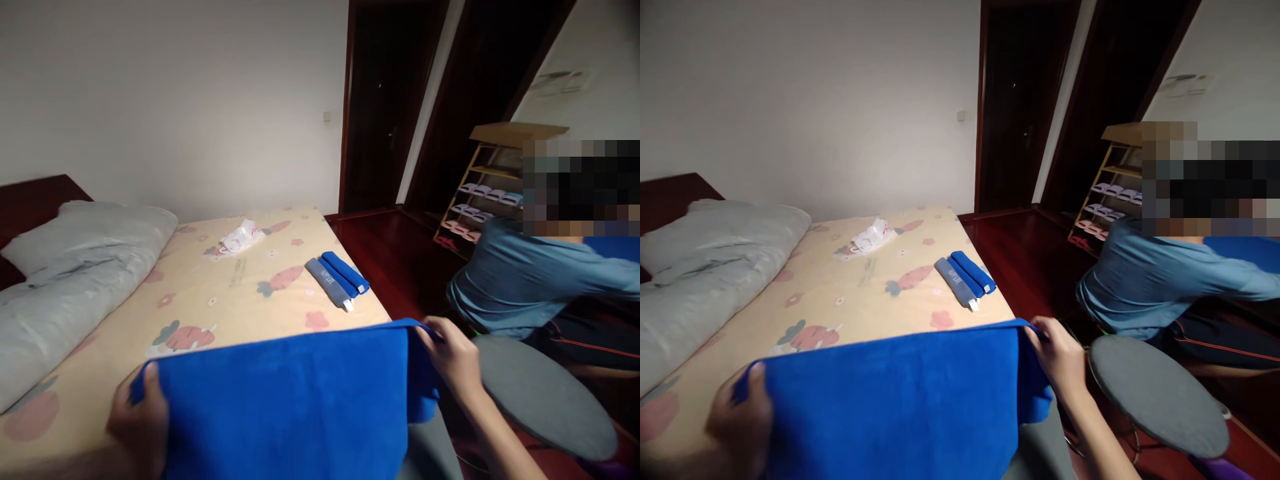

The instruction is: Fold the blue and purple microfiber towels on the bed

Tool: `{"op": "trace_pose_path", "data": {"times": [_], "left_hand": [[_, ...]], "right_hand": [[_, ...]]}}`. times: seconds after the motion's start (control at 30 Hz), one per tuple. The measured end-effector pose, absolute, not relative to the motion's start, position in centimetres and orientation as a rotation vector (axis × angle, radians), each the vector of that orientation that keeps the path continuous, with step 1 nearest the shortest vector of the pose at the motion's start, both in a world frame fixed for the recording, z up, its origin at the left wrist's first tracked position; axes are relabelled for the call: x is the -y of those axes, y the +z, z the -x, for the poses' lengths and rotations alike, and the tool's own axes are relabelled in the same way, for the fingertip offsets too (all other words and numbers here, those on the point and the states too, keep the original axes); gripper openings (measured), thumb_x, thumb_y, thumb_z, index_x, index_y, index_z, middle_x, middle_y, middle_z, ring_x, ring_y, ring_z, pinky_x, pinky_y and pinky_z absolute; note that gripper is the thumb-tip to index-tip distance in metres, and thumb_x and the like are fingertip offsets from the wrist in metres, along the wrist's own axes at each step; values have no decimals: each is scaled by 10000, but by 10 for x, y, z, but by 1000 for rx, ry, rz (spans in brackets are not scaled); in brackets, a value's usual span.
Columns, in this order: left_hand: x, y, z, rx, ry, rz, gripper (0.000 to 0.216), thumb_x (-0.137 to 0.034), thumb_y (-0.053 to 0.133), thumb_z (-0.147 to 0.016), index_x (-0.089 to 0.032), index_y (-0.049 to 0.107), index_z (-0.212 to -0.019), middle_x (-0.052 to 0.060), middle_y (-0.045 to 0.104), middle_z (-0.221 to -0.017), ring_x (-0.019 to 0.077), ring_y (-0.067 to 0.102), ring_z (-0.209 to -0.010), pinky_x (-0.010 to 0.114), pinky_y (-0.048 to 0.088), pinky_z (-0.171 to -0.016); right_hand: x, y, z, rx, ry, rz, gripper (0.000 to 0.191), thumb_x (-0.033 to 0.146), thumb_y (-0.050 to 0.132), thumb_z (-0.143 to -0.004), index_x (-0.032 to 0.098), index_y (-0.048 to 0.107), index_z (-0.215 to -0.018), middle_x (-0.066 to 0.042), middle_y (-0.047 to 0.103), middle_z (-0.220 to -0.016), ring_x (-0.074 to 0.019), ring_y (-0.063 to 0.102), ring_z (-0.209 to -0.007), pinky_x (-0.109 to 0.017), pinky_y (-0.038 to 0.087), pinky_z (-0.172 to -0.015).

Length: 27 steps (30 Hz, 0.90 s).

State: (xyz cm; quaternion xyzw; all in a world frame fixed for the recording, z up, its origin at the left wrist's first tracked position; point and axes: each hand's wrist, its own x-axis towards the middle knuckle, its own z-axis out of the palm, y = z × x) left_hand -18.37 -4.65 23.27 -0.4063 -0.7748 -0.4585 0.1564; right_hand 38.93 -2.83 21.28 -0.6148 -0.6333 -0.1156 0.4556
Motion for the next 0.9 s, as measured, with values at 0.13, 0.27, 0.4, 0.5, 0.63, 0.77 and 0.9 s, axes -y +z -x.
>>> {"op": "trace_pose_path", "data": {"times": [0.13,0.27,0.4,0.5,0.63,0.77,0.9], "left_hand": [[-65,208,170,2389,-1289,1296,460,-451,484,-927,-91,671,-1144,162,708,-1137,285,642,-1074,384,482,-963],[-109,150,157,2703,-1018,1436,536,-409,416,-952,-44,530,-1328,241,633,-1264,317,607,-1151,412,448,-974],[-74,72,148,2853,-674,1389,590,-448,427,-936,-10,509,-1322,288,565,-1331,363,512,-1269,460,396,-1019],[-30,32,148,2665,-627,1345,528,-470,411,-936,-93,550,-1279,228,582,-1329,342,515,-1258,446,400,-1003],[10,23,152,2806,-476,1254,575,-582,408,-915,-147,550,-1262,183,705,-1039,344,663,-945,429,474,-796],[13,36,159,2957,-474,1395,428,-425,451,-927,-171,555,-1255,148,727,-940,300,696,-786,379,492,-699],[0,54,177,3002,-1062,1260,352,-325,480,-914,-159,575,-1211,134,721,-1053,210,694,-674,311,516,-676]], "right_hand": [[-78,191,-368,1660,-12,1668,325,444,471,-983,178,649,-1037,-85,684,-1019,-207,641,-898,-281,466,-756],[-139,143,-345,1785,196,1932,348,299,438,-981,156,581,-1264,-157,594,-1268,-264,576,-1110,-343,436,-916],[-123,73,-342,1632,402,2259,466,340,463,-962,95,492,-1358,-213,547,-1330,-313,559,-1175,-392,424,-966],[-86,28,-354,1497,369,2330,541,434,465,-947,86,481,-1361,-233,541,-1336,-350,545,-1216,-421,425,-988],[-44,2,-381,1246,570,2304,553,515,504,-894,124,546,-1282,-197,659,-1165,-326,651,-1065,-391,487,-892],[-25,8,-397,1009,907,2121,458,579,572,-790,151,650,-933,-85,687,-739,-256,677,-704,-324,500,-633],[-14,21,-401,857,974,1852,551,691,599,-681,171,612,-862,26,534,-507,-164,514,-447,-272,390,-461]]}}
